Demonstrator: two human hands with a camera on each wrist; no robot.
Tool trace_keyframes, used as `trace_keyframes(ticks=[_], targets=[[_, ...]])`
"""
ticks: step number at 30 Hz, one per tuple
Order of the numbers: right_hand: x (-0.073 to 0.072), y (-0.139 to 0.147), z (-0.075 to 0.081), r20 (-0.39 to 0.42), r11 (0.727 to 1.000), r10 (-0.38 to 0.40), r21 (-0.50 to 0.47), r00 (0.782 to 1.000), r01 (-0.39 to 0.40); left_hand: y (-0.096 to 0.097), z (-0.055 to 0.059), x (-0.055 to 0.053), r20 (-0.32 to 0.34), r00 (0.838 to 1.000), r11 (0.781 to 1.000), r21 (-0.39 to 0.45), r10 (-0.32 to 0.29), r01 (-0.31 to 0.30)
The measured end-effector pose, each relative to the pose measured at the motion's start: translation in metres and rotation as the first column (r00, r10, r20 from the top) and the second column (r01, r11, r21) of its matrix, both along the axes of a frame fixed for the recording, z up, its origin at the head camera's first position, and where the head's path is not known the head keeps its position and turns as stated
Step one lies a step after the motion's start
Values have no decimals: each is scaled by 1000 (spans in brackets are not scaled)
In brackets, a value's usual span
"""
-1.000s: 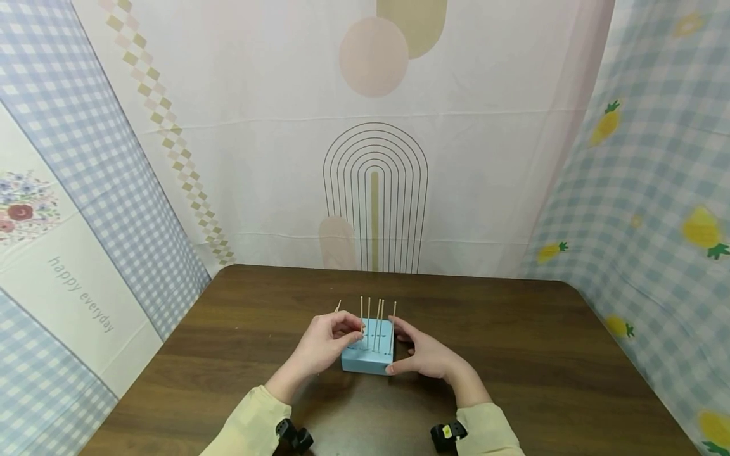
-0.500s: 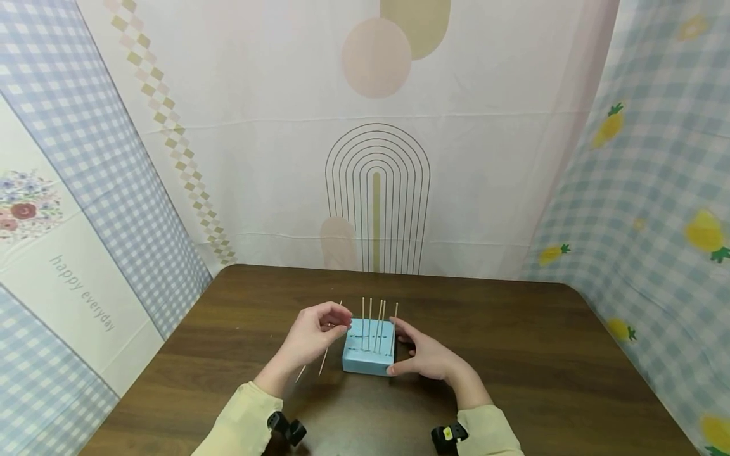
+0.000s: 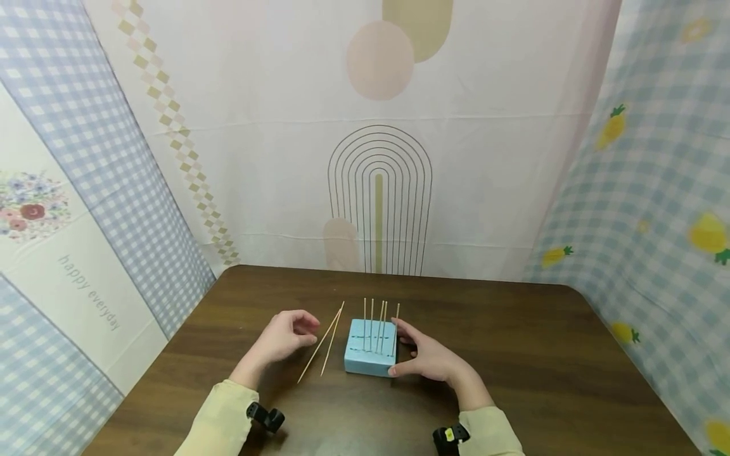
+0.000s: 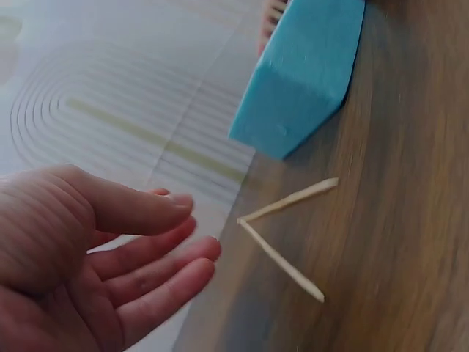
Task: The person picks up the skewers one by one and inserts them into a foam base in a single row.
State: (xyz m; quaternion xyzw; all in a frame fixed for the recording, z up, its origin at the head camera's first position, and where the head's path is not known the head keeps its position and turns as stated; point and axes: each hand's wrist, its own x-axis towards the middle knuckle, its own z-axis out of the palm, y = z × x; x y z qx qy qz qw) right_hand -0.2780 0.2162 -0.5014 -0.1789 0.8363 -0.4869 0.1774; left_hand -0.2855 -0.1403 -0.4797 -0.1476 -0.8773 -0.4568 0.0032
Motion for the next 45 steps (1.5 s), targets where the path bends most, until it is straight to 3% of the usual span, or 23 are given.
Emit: trace_keyframes(ticks=[5, 14, 30, 45], targets=[[0, -1, 0, -6, 1000, 8, 11, 1000, -8, -7, -7, -1, 71, 997, 1000, 8, 0, 0], [1, -1, 2, 1, 1000, -4, 4, 1000, 4, -2, -15, -2, 158, 987, 1000, 13, -3, 1], [0, -1, -1, -5, 1000, -3, 9, 1000, 3, 9, -17, -1, 138, 990, 998, -59, 40, -32], [3, -2, 2, 11, 1000, -24, 6, 1000, 24, 9, -21, -1, 74, 995, 997, -49, 61, -57]])
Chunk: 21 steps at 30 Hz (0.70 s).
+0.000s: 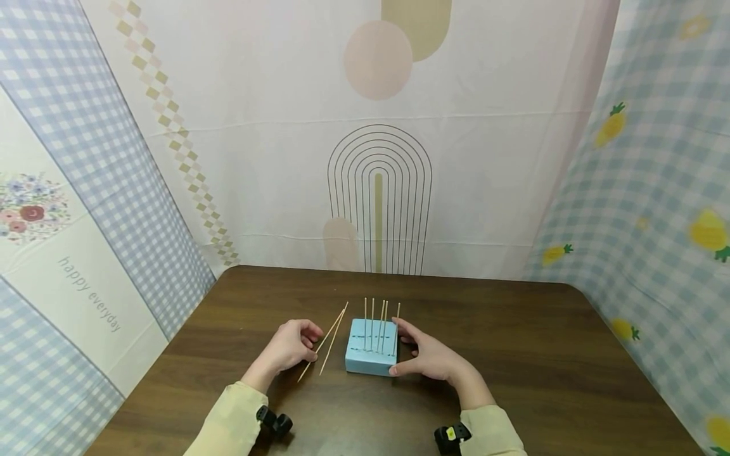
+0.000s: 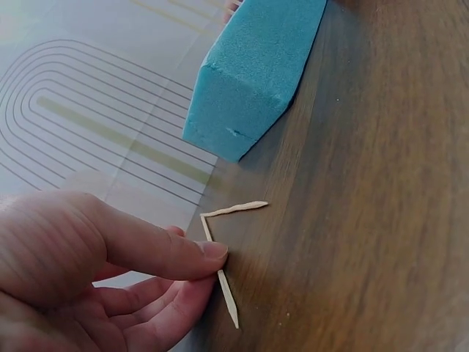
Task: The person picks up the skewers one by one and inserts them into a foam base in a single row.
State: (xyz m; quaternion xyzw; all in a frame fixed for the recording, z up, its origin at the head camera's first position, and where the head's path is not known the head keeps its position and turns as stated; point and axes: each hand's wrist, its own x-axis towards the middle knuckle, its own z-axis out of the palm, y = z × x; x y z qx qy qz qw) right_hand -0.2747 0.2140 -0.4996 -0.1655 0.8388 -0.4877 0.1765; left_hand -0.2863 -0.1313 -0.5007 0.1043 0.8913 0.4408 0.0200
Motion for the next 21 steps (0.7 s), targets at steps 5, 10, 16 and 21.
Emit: trace_keyframes(ticks=[5, 10, 16, 21], targets=[[-1, 0, 0, -1, 1000, -1, 3, 1000, 1, 0, 1, 1, 1, 1000, 1000, 7, 12, -12], [0, 0, -1, -1, 1000, 1, 6, 1000, -1, 0, 2, 2, -2, 1000, 1000, 7, 22, -22], [0, 0, -1, -1, 1000, -1, 3, 1000, 1, -1, 1, 2, 0, 999, 999, 13, 43, -43], [-1, 0, -1, -1, 1000, -4, 5, 1000, 4, -3, 1, 0, -1, 998, 998, 27, 61, -61]])
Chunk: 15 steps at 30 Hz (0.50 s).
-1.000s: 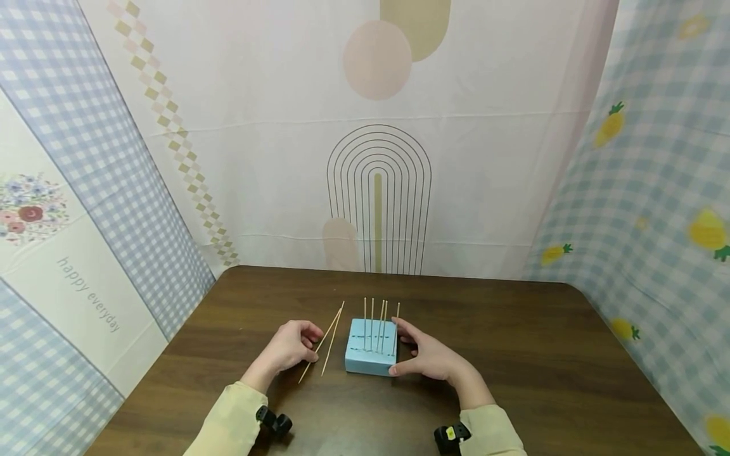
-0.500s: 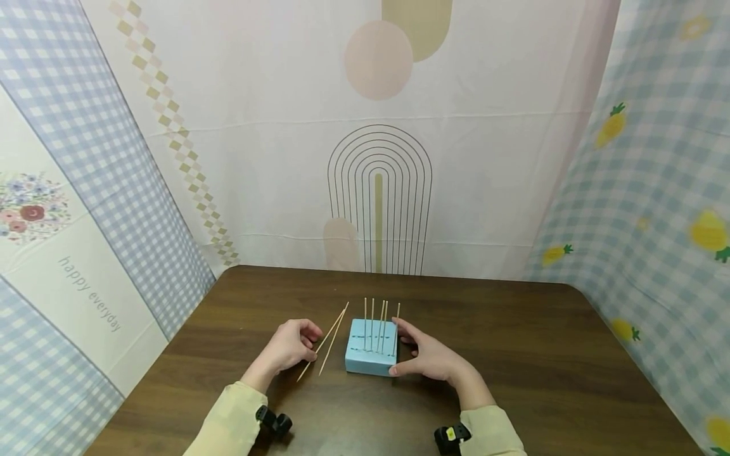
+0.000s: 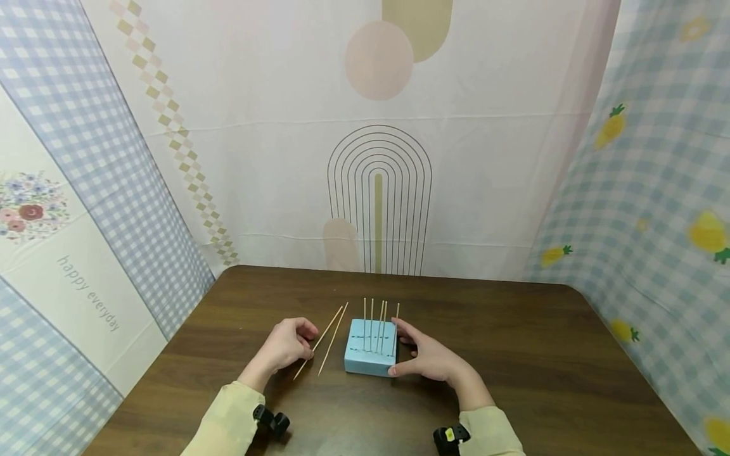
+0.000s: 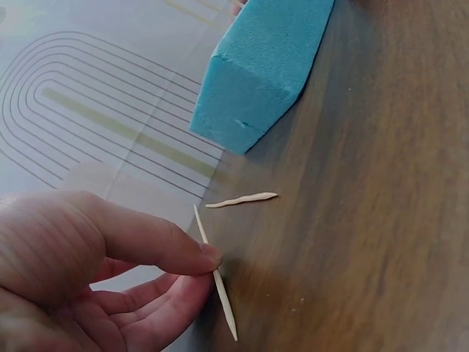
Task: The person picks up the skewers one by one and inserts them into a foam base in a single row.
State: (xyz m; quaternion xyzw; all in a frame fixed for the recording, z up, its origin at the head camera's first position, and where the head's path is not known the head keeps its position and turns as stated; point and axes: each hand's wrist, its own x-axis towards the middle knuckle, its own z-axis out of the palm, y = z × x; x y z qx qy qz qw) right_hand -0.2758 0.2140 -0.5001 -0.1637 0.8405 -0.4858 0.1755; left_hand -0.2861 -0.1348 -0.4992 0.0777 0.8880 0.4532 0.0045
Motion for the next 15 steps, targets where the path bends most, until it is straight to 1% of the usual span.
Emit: trace_keyframes(ticks=[5, 9, 15], targets=[[-1, 1, -1, -6, 1000, 6, -1, 1000, -6, -3, 2, -1, -4, 1000, 1000, 22, 19, -19], [-1, 1, -1, -12, 1000, 10, 2, 1000, -10, -5, 3, -2, 8, 999, 998, 49, 32, -33], [-1, 1, -2, -16, 1000, 16, 1, 1000, -16, -5, 4, -1, 33, 999, 996, 85, 8, -11]])
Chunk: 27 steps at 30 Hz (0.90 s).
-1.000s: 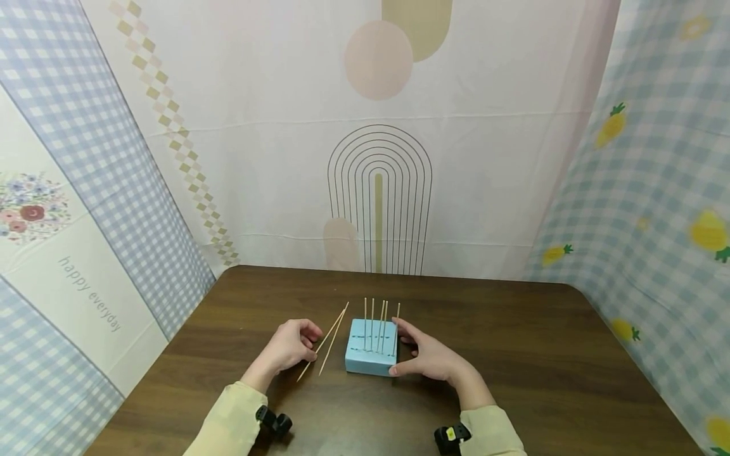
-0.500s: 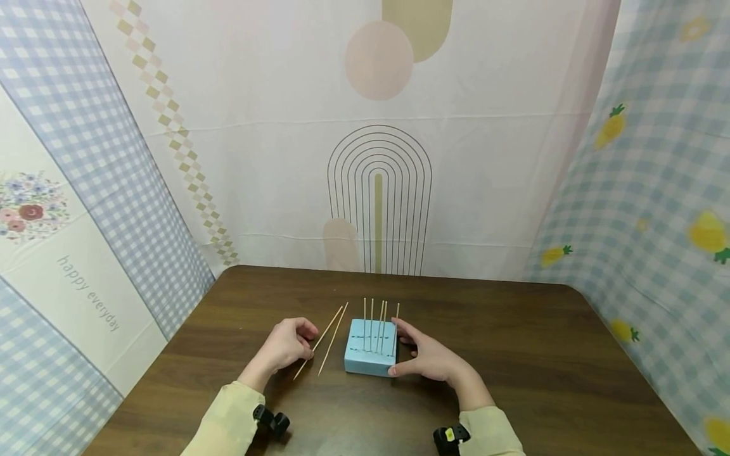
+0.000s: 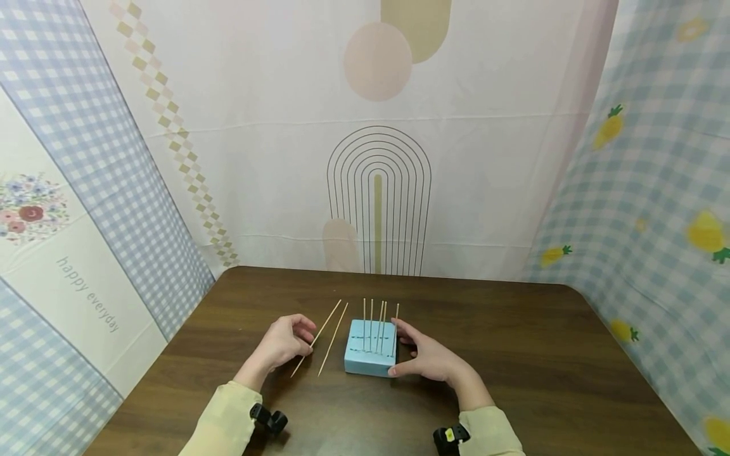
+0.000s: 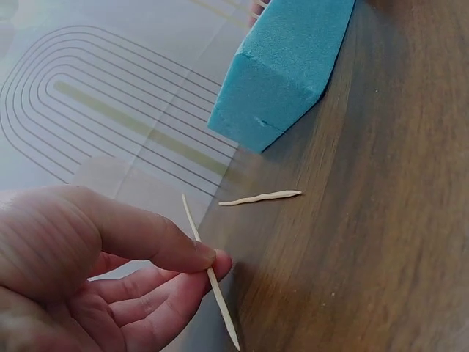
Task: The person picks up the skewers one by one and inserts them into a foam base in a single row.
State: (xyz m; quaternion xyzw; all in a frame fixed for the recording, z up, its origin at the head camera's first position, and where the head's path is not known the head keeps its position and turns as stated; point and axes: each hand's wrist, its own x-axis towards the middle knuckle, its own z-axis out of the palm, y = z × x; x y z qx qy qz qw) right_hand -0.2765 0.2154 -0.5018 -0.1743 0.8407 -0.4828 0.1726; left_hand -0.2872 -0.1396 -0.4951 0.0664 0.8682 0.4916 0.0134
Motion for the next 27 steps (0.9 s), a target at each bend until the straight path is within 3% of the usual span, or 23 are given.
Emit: trace_keyframes(ticks=[11, 21, 27], targets=[[-1, 0, -2, 3, 1000, -5, -3, 1000, 5, -4, 3, -2, 1, 1000, 999, 43, -6, 6], [-3, 1, -2, 2, 1000, 7, -6, 1000, -7, -6, 7, -5, 1, 998, 992, 114, 57, -56], [-3, 1, -3, -6, 1000, 11, -8, 1000, -11, -6, 7, -9, -39, 995, 979, 189, 87, -78]])
